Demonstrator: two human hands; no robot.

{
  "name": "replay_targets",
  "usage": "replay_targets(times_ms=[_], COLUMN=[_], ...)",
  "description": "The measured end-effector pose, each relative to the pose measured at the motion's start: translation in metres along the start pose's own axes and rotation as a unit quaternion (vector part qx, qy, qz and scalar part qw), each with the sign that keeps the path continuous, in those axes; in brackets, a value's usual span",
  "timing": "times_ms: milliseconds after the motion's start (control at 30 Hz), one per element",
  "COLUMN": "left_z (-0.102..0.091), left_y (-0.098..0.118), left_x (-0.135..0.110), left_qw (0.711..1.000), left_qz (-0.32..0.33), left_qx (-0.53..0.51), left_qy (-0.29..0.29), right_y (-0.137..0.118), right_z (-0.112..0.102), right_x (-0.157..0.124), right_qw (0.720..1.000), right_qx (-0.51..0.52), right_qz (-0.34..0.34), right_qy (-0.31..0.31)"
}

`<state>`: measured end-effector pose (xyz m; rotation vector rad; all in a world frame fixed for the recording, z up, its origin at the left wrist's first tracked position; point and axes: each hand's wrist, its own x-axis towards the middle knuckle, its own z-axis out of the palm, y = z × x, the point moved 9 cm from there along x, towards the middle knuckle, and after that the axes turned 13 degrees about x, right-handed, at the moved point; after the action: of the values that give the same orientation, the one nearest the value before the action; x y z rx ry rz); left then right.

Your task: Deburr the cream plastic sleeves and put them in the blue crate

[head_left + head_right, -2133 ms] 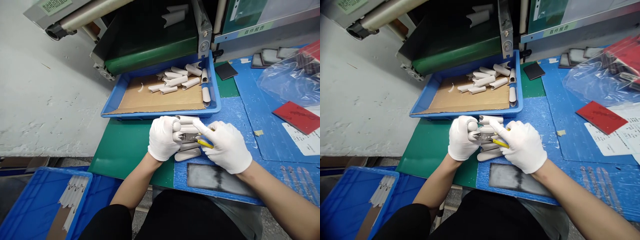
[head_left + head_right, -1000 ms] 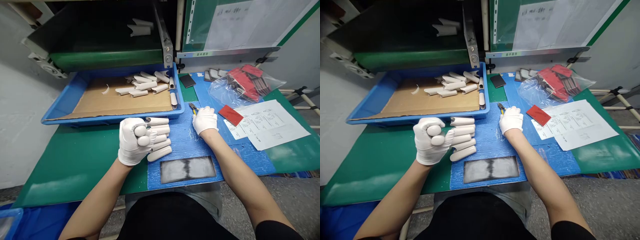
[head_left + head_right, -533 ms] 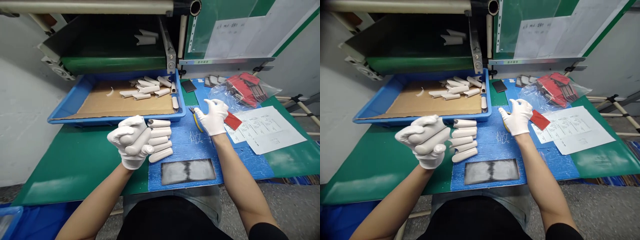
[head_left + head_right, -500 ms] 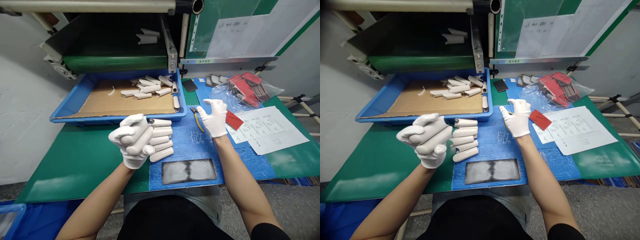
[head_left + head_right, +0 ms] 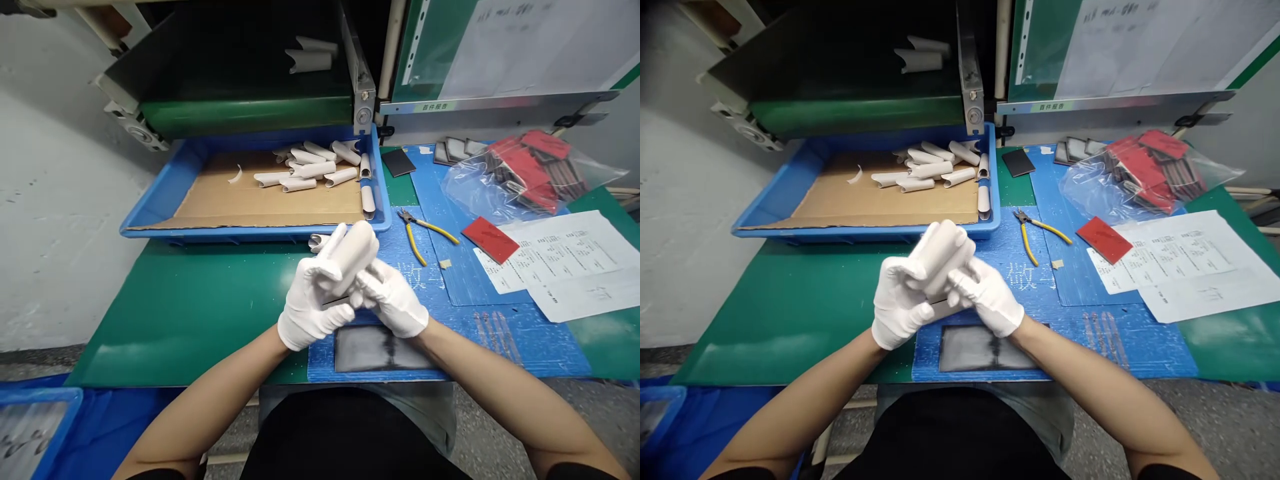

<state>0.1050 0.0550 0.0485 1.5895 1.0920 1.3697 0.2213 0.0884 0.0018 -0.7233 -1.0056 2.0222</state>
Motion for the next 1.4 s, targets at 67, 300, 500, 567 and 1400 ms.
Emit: replay_targets(times_ms=[67, 300, 500, 567, 1400], left_z=[-0.008, -0.004, 0.007, 0.007, -0.009], left_y=[-0.004, -0.035, -0.035, -0.032, -0.026], left_x=[0.002, 0.014, 0.012, 0.013, 0.014], left_qw=[0.999, 0.985, 0.940, 0.933, 0.970], left_qz=[-0.003, -0.168, -0.286, -0.299, -0.227], left_qx=[0.025, -0.036, -0.175, -0.184, -0.059], left_qy=[0.033, 0.020, -0.066, -0.080, -0.060], right_y=[-0.013, -0.039, -0.036, -0.035, -0.026], right_z=[-0.013, -0.032, -0.024, -0.019, -0.011], right_x=[0.004, 0.010, 0.004, 0.003, 0.002], right_qw=[0.998, 0.986, 0.998, 0.999, 0.998], right_qx=[-0.014, -0.096, -0.022, 0.020, -0.003], right_qz=[-0.047, -0.093, -0.013, 0.012, 0.064], right_qy=[0.048, 0.096, 0.054, 0.023, -0.022])
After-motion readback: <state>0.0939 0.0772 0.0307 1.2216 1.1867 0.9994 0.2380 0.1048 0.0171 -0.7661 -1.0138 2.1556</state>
